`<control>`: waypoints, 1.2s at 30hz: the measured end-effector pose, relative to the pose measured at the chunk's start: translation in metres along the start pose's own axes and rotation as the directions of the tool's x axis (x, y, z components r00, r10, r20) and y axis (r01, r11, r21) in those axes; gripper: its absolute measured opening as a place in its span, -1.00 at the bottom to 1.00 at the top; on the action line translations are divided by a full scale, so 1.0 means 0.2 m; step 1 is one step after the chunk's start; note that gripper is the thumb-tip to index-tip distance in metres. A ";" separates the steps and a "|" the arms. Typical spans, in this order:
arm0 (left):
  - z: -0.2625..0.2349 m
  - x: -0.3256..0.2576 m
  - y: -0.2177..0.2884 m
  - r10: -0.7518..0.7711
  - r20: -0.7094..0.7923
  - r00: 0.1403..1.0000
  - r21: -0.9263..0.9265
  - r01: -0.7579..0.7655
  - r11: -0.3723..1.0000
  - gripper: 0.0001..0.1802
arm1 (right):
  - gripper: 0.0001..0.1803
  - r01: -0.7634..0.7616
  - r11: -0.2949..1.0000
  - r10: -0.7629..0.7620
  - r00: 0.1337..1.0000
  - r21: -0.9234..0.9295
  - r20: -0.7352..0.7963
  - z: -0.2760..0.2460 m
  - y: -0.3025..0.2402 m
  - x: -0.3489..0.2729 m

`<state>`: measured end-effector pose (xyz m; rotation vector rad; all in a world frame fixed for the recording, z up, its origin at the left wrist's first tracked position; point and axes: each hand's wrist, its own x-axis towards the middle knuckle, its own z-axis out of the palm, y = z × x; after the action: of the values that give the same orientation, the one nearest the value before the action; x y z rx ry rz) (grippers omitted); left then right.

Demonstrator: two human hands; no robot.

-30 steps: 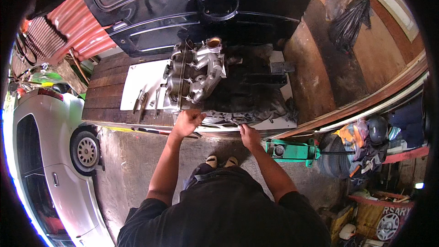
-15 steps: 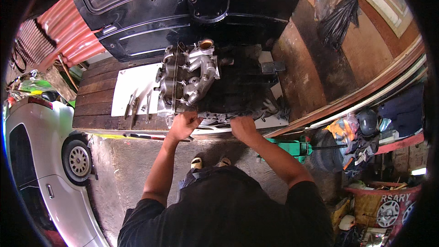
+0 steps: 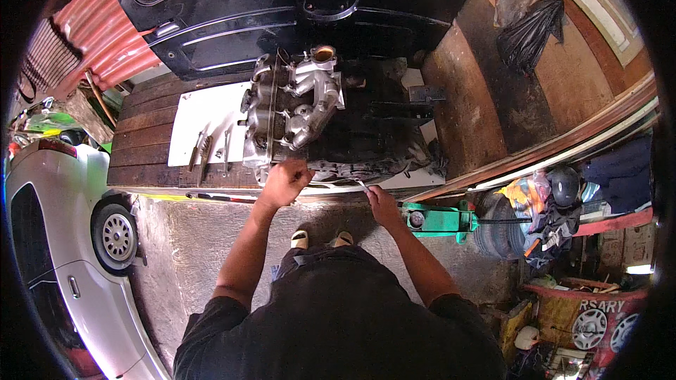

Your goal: The person uses a wrench to tighten bolts on a car engine block resting on a wooden workbench. The person repeatedly turns the wrench on different bolts around the engine's perimeter.

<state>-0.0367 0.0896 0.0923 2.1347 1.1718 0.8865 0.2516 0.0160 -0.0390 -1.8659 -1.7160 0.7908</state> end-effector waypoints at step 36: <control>0.05 -0.04 -0.07 -0.065 -0.061 0.996 0.146 0.073 0.987 -0.73 | -0.73 0.251 0.945 -0.294 0.933 -0.212 -0.209 0.12 0.05 0.15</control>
<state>-0.0396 0.0881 0.0738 2.1837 1.3699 0.8571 0.2428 0.0435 -0.0658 -1.6997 -1.8858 0.2952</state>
